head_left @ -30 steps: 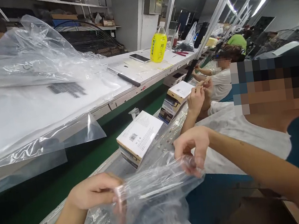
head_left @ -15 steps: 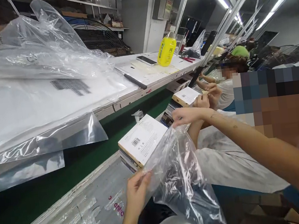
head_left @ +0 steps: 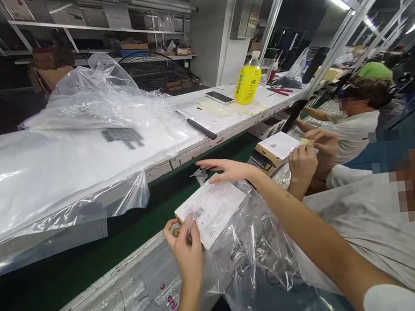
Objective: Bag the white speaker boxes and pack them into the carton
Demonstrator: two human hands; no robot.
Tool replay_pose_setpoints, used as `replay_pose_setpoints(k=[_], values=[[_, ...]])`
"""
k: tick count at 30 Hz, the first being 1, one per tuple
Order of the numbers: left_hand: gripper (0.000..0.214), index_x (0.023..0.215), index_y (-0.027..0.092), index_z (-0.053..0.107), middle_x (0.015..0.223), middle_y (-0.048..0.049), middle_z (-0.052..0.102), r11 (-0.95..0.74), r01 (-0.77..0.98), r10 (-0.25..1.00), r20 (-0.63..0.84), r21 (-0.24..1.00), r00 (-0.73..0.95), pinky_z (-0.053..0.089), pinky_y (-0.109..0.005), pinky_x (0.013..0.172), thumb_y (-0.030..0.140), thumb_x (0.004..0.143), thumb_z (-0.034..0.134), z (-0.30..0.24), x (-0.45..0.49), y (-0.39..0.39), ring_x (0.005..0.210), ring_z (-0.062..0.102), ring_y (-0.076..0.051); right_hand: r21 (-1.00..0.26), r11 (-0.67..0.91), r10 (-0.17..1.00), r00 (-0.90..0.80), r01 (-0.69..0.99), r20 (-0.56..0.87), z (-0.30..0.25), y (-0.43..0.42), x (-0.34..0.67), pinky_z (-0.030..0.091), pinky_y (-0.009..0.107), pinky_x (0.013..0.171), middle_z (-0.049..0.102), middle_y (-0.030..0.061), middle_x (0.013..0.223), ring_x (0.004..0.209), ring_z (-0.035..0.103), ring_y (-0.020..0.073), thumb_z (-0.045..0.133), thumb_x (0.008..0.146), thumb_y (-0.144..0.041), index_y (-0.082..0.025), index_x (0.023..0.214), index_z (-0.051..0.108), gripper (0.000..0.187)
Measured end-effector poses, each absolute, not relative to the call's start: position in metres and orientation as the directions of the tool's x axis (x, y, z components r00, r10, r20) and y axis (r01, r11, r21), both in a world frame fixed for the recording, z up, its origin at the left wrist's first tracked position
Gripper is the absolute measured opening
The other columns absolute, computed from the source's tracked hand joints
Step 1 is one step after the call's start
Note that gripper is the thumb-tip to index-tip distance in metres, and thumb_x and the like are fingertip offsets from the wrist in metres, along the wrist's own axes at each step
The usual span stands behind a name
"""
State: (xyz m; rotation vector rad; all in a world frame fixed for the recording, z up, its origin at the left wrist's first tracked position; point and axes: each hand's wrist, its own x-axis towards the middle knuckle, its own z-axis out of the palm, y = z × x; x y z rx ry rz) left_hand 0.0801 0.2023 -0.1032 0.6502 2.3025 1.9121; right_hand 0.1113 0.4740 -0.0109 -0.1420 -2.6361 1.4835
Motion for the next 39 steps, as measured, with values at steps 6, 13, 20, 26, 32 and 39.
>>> replay_pose_setpoints(k=[6, 13, 20, 26, 32, 39], values=[[0.033, 0.105, 0.019, 0.08, 0.111, -0.01, 0.043, 0.115, 0.301, 0.348, 0.245, 0.947, -0.905, 0.051, -0.029, 0.063, 0.04, 0.09, 0.06, -0.104, 0.081, 0.203, 0.07, 0.052, -0.012, -0.866, 0.42, 0.476, -0.747, -0.27, 0.464, 0.039, 0.432, 0.121, 0.054, 0.032, 0.075, 0.064, 0.0032, 0.083, 0.076, 0.061, 0.0166, 0.061, 0.091, -0.052, -0.02, 0.081, 0.064, 0.033], [0.033, 0.107, 0.017, 0.079, 0.109, -0.0104, 0.042, 0.069, 0.32, 0.363, 0.275, 0.945, -0.89, 0.048, -0.03, 0.059, 0.037, 0.093, 0.056, -0.111, 0.078, 0.204, 0.066, 0.051, -0.011, -0.969, 0.238, 0.669, -0.714, -0.06, 0.208, 0.027, 0.437, 0.096, 0.059, 0.031, 0.076, 0.067, 0.0049, 0.078, 0.074, 0.065, 0.0155, 0.083, 0.069, -0.055, -0.016, 0.08, 0.069, 0.043], [0.036, 0.108, 0.019, 0.078, 0.106, -0.0097, 0.042, 0.071, 0.328, 0.356, 0.283, 0.942, -0.891, 0.049, -0.034, 0.069, 0.041, 0.094, 0.054, -0.119, 0.078, 0.206, 0.074, 0.051, -0.015, -0.968, 0.172, 0.795, -0.606, 0.183, 0.027, -0.027, 0.457, 0.046, 0.059, 0.029, 0.058, 0.065, 0.007, 0.062, 0.056, 0.063, 0.0162, 0.082, 0.069, -0.059, -0.016, 0.065, 0.064, 0.047], [0.037, 0.114, 0.019, 0.076, 0.088, -0.0049, 0.044, 0.062, 0.328, 0.395, 0.279, 0.943, -0.875, 0.048, -0.032, 0.071, 0.037, 0.094, 0.05, -0.118, 0.076, 0.207, 0.079, 0.052, -0.019, -0.9, 0.302, 0.711, -0.703, 0.316, -0.008, -0.034, 0.474, 0.045, 0.054, 0.027, 0.059, 0.063, 0.0072, 0.058, 0.053, 0.059, 0.0138, 0.067, 0.083, -0.064, -0.015, 0.058, 0.061, 0.056], [0.037, 0.114, 0.021, 0.077, 0.087, -0.0041, 0.046, 0.082, 0.268, 0.454, 0.204, 0.96, -0.867, 0.046, -0.03, 0.068, 0.037, 0.09, 0.053, -0.111, 0.068, 0.201, 0.076, 0.052, -0.018, -0.819, 0.456, 0.427, -0.893, 0.349, -0.142, -0.013, 0.467, 0.095, 0.052, 0.036, 0.093, 0.075, 0.0091, 0.097, 0.094, 0.068, 0.0255, 0.085, 0.069, -0.049, -0.017, 0.093, 0.076, 0.041], [0.037, 0.112, 0.024, 0.078, 0.086, -0.0032, 0.047, 0.081, 0.152, 0.514, 0.089, 0.985, -0.853, 0.049, -0.031, 0.074, 0.046, 0.087, 0.061, -0.096, 0.063, 0.193, 0.081, 0.054, -0.018, -0.684, 0.684, 0.352, -0.936, 0.253, 0.005, -0.026, 0.454, 0.213, 0.033, 0.041, 0.114, 0.04, 0.0108, 0.152, 0.141, 0.038, 0.0296, 0.069, 0.083, -0.054, -0.022, 0.103, 0.066, 0.037]])
